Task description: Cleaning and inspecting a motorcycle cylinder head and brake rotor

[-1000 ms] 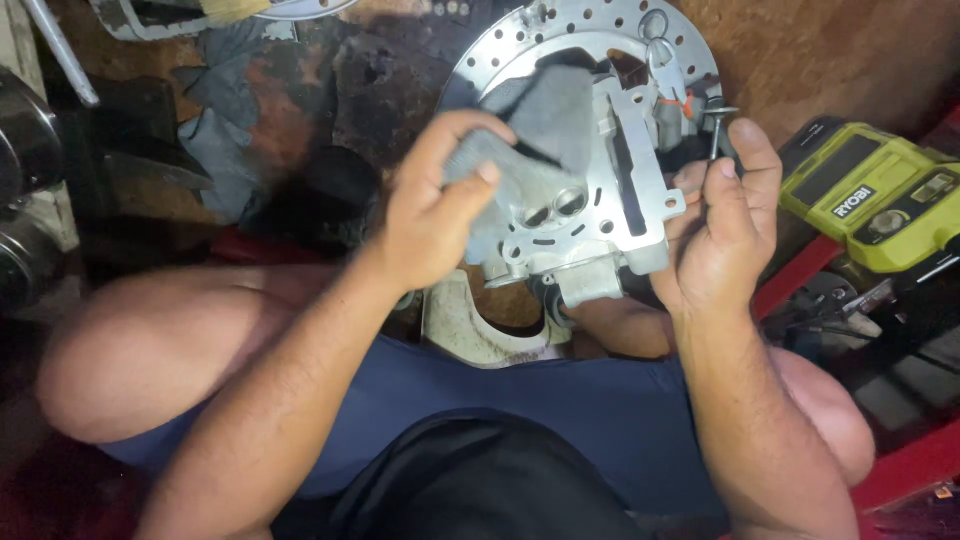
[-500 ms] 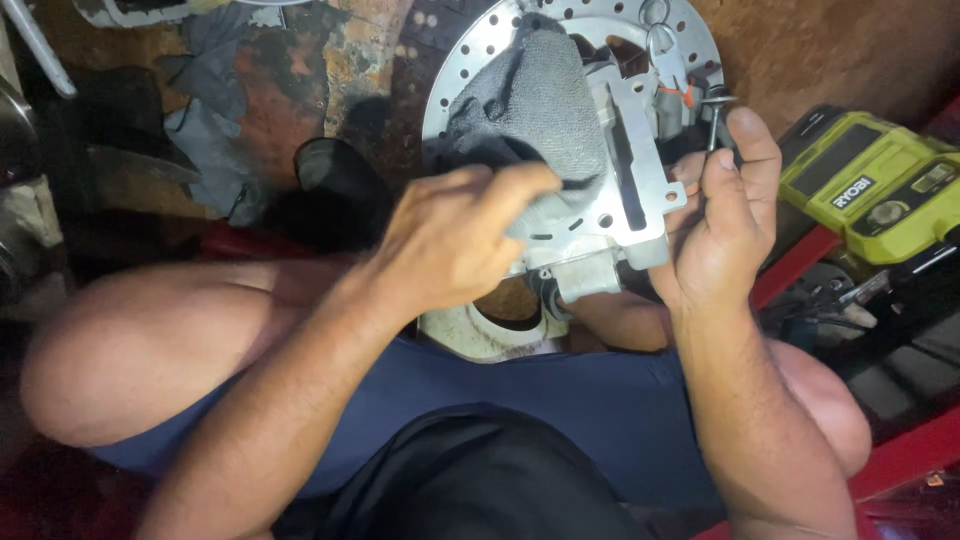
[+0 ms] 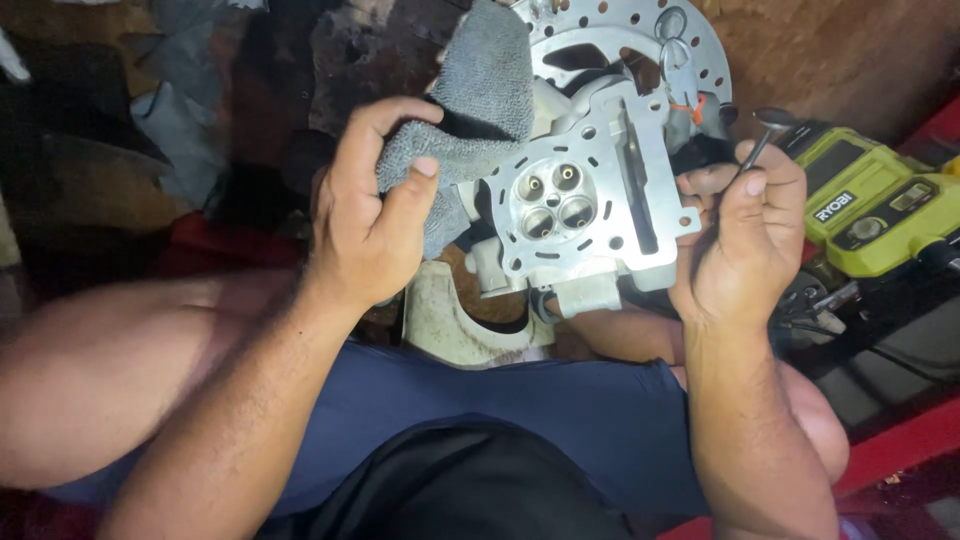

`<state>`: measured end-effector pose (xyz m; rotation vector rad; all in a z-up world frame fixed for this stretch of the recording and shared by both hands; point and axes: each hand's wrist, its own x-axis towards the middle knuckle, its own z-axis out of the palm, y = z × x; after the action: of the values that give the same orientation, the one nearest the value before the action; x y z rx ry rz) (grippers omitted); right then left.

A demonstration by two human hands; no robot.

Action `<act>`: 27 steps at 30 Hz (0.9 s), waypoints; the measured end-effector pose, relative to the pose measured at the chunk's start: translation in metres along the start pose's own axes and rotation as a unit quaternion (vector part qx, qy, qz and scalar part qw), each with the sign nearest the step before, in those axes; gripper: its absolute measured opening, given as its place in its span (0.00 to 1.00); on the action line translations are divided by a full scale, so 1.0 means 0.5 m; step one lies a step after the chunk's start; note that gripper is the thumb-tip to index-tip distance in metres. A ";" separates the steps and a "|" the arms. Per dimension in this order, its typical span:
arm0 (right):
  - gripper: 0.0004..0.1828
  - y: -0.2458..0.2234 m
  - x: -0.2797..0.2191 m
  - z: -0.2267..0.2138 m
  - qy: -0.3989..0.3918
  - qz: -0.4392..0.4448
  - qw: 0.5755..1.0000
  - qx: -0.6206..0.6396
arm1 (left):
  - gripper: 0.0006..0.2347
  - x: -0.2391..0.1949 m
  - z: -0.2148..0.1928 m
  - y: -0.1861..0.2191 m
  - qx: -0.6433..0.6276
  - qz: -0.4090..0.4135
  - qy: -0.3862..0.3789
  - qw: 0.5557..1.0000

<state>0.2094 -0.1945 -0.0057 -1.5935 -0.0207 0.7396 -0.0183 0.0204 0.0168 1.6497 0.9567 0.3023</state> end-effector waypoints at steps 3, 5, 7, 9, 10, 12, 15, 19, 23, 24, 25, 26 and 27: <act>0.15 -0.001 0.004 0.012 -0.001 -0.010 1.000 -0.020 | 0.12 0.003 -0.002 -0.003 -0.005 -0.022 0.001 1.000; 0.13 -0.003 0.009 0.022 0.006 0.002 1.000 -0.005 | 0.12 0.007 -0.003 -0.005 -0.015 -0.039 -0.002 0.999; 0.12 -0.002 0.015 0.024 0.013 0.014 1.000 0.010 | 0.13 0.013 -0.001 -0.007 -0.024 -0.057 -0.006 0.998; 0.11 0.003 0.022 0.021 0.020 0.019 1.000 0.002 | 0.12 0.016 0.003 -0.009 -0.024 -0.076 -0.008 0.997; 0.11 0.002 0.023 0.022 0.020 0.021 1.000 0.001 | 0.12 0.017 0.004 -0.009 -0.024 -0.077 -0.009 0.997; 0.11 -0.001 0.027 0.023 0.028 0.034 0.999 -0.008 | 0.12 0.022 0.006 -0.010 -0.019 -0.072 -0.018 0.997; 0.09 0.000 0.027 0.025 0.031 0.034 0.999 0.015 | 0.12 0.024 0.010 -0.013 -0.019 -0.091 -0.025 0.995; 0.08 -0.003 0.028 0.023 0.031 0.051 0.998 0.018 | 0.13 0.028 0.015 -0.012 -0.019 -0.087 -0.028 0.996; 0.07 -0.002 0.029 0.021 0.015 0.038 0.999 0.023 | 0.13 0.030 0.018 -0.011 -0.018 -0.079 -0.029 0.996; 0.07 -0.002 0.029 0.019 0.016 0.041 0.998 0.033 | 0.14 0.031 0.018 -0.009 -0.018 -0.072 -0.030 0.997; 0.07 -0.004 0.029 0.021 0.016 0.041 0.998 0.033 | 0.14 0.030 0.019 -0.010 -0.018 -0.072 -0.030 0.997; 0.07 -0.006 0.030 0.022 0.018 0.043 0.998 0.033 | 0.14 0.030 0.020 -0.010 -0.019 -0.071 -0.030 0.997; 0.07 -0.008 0.029 0.023 0.021 0.045 0.998 0.032 | 0.14 0.029 0.020 -0.010 -0.021 -0.071 -0.031 0.997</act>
<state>0.2171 -0.1773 -0.0084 -1.5564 0.1051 0.7700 -0.0048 0.0237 0.0048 1.5355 1.0077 0.1739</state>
